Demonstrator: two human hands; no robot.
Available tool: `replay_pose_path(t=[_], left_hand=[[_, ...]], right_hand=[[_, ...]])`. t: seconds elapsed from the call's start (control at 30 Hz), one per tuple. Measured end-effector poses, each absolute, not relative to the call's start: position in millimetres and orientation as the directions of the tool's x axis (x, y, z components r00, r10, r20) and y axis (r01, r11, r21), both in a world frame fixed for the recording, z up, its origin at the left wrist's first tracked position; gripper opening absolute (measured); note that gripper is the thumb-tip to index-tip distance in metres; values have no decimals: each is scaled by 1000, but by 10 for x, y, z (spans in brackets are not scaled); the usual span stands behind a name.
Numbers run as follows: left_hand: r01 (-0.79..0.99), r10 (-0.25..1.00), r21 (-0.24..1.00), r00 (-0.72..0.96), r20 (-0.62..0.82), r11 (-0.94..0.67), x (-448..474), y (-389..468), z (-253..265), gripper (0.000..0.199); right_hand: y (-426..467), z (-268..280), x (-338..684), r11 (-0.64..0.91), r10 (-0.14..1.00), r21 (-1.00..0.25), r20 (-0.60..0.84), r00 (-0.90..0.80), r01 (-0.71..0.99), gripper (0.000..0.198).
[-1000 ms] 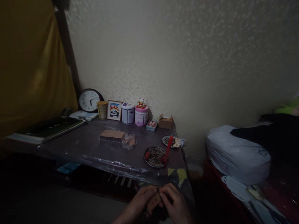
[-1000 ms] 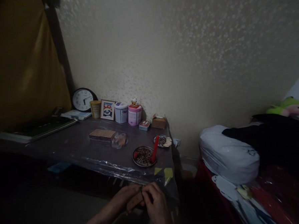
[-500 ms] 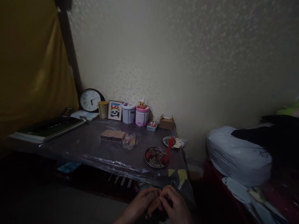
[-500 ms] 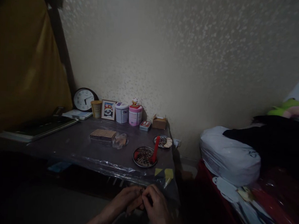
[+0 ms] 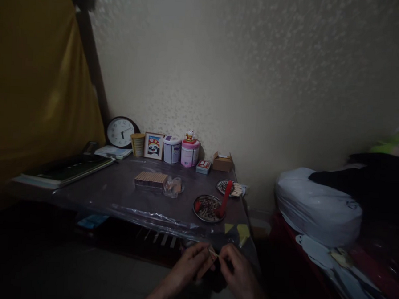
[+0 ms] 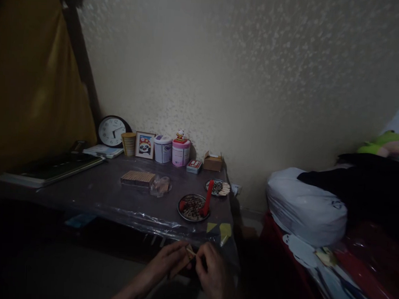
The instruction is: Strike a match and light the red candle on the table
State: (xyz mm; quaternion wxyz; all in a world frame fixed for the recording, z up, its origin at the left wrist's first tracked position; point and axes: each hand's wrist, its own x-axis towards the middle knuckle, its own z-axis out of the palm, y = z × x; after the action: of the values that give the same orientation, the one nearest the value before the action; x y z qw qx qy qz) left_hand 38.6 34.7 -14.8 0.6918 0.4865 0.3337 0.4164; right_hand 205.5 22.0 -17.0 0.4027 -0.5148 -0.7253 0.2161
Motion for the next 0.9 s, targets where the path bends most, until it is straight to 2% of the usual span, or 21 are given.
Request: replay_pose_path(t=[0.13, 0.23, 0.3, 0.57, 0.7, 0.9], left_hand=[[-282, 917, 939, 393, -72, 195, 337, 357, -97, 38], [-313, 921, 925, 379, -85, 214, 313, 344, -97, 48], [-336, 928, 915, 360, -96, 225, 308, 336, -110, 55], [-374, 947, 903, 308, -95, 213, 318, 312, -78, 57], [-377, 943, 890, 301, -144, 257, 326, 300, -56, 62], [-343, 945, 908, 295, -140, 242, 351, 329, -98, 64]], right_hand=[[267, -176, 2149, 268, 948, -843, 318, 29, 467, 13], [259, -134, 2203, 190, 977, -928, 212, 35, 320, 27], [240, -108, 2207, 141, 986, -954, 158, 44, 266, 28], [211, -96, 2137, 107, 985, -964, 136, 105, 243, 20], [225, -95, 2124, 126, 982, -961, 155, 105, 246, 26], [242, -113, 2057, 174, 972, -964, 201, 118, 202, 33]])
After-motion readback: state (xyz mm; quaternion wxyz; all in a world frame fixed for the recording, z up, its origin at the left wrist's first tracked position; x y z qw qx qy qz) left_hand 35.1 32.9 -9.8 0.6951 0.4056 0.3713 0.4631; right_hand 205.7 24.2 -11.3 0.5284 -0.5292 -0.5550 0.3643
